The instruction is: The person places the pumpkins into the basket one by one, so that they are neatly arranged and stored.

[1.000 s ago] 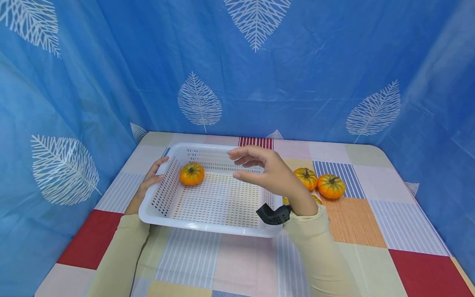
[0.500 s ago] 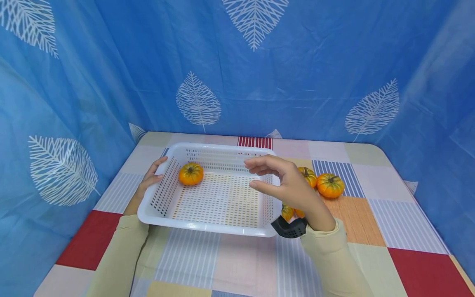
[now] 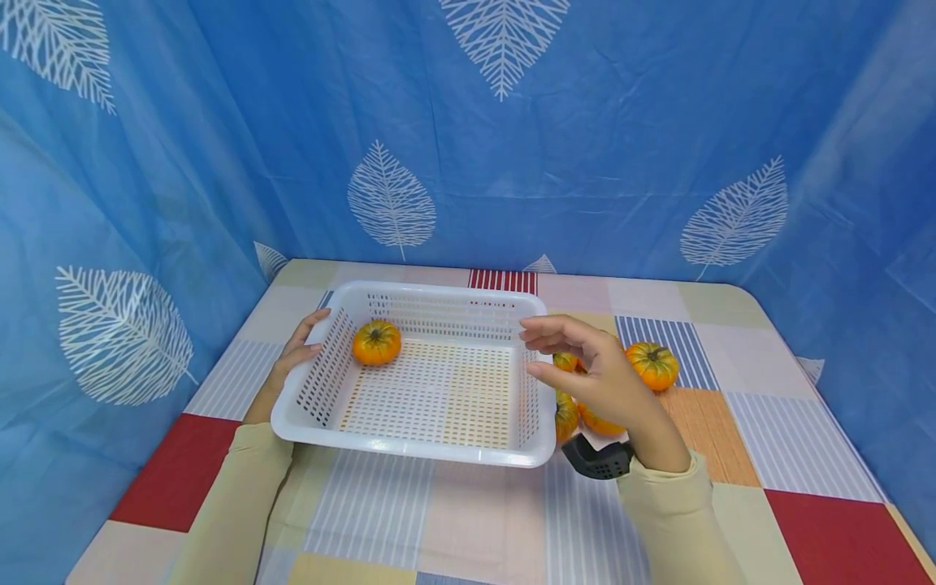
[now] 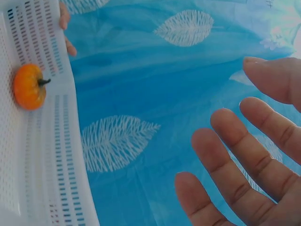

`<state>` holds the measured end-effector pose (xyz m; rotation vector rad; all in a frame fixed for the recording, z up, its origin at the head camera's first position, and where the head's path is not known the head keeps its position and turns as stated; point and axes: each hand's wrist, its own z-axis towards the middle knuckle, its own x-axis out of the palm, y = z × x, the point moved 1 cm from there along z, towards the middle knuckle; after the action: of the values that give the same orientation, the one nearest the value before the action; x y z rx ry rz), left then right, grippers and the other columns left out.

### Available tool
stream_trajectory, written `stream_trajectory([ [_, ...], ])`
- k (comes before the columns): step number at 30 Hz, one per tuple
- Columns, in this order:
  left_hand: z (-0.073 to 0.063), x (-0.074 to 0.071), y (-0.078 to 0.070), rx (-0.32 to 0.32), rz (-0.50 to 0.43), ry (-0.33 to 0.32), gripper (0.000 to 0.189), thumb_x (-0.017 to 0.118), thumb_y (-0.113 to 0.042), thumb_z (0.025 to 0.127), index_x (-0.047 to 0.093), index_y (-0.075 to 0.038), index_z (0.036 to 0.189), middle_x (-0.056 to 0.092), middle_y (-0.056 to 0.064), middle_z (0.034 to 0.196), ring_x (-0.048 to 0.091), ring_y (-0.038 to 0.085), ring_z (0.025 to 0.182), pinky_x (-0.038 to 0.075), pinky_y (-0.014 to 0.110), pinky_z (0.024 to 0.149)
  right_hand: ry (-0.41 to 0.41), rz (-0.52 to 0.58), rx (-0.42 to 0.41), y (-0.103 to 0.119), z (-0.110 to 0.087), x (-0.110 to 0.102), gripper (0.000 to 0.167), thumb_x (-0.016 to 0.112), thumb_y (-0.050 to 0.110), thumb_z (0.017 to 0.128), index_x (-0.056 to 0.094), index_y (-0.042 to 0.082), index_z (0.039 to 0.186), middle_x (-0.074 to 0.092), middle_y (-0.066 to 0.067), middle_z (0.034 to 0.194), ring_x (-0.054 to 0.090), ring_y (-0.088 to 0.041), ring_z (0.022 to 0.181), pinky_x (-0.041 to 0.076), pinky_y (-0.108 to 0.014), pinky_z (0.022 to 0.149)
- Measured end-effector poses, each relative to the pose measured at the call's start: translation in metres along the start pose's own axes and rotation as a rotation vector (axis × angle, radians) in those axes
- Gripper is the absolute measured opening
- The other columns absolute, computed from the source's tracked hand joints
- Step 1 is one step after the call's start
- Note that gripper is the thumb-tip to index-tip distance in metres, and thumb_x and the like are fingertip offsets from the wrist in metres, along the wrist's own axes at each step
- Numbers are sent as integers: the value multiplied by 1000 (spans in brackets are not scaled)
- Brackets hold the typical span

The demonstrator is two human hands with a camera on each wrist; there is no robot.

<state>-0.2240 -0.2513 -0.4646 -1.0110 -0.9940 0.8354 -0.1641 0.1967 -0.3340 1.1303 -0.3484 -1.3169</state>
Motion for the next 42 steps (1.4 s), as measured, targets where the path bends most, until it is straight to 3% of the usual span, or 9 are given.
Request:
stream_trajectory([
  [7,0,0,-1,-7,-18,-24,62,36,-4,98,53,-41,144,23,8,168,40,26,139,51,36,105,2,42,-35,-7,-7,-11,53,69,-20,92,64,-3,143,74,0,129,70,-12,113,54,-20,98],
  [14,2,1,0,-11,-3,-14,62,37,-4,97,51,-41,145,20,9,170,39,25,139,52,38,105,-63,42,-6,-16,-17,-23,56,67,-23,91,68,4,140,75,0,126,71,-10,112,54,-18,97],
  [23,2,-2,2,35,-1,11,63,36,-4,99,51,-38,149,29,5,162,43,22,138,50,35,105,-137,-58,71,-27,-26,-40,47,66,-23,92,64,-9,137,74,5,126,70,-8,111,53,-16,96],
  [34,1,-1,0,5,2,-13,62,37,-6,99,52,-42,147,27,4,164,39,24,139,47,35,106,-258,80,49,-40,-32,-60,44,62,-28,91,61,-18,135,75,-2,127,69,-12,115,54,-18,97],
  [42,2,-4,2,37,-19,18,62,37,-4,100,53,-40,148,35,-1,160,43,20,138,48,33,105,-410,47,111,-56,-41,-77,48,65,-21,94,68,-1,138,75,0,125,70,-10,111,52,-13,95],
])
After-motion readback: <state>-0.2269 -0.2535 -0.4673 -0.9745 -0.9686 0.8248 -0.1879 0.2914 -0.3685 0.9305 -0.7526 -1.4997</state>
